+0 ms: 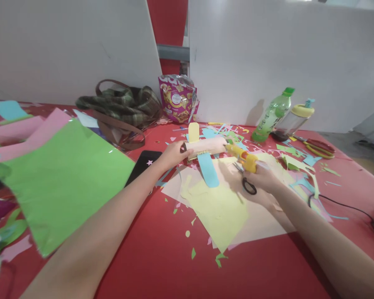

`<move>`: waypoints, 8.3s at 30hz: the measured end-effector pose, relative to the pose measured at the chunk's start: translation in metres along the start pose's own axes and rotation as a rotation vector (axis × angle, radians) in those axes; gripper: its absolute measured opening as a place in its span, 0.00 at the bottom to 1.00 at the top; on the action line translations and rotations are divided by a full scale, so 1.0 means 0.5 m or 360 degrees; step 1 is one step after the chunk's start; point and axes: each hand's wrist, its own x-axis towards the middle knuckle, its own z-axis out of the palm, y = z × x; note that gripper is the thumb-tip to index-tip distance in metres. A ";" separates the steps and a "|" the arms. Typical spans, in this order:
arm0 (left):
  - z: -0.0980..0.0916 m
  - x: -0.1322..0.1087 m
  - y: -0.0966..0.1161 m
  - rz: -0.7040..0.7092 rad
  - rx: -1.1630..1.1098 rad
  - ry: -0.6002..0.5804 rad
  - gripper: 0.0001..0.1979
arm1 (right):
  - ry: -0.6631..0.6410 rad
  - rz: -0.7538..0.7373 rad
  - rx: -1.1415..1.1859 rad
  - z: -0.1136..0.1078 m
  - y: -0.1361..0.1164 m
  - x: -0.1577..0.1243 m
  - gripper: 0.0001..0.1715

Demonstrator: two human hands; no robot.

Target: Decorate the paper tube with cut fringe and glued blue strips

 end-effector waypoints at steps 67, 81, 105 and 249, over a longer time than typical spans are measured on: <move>0.000 0.001 -0.005 0.0015 -0.0007 -0.0012 0.21 | -0.0010 -0.0149 -0.0408 0.027 -0.045 0.003 0.10; 0.002 0.003 -0.007 0.0042 -0.0043 -0.0026 0.23 | -0.0118 0.0499 -0.1464 -0.022 -0.010 0.013 0.30; 0.002 0.000 -0.005 0.0016 -0.0037 -0.0006 0.22 | -0.0797 -0.1134 -0.0165 0.189 -0.163 -0.167 0.05; -0.009 -0.010 0.028 0.0406 0.0153 -0.0164 0.22 | 0.0028 -0.0236 -0.1413 -0.033 0.044 -0.095 0.05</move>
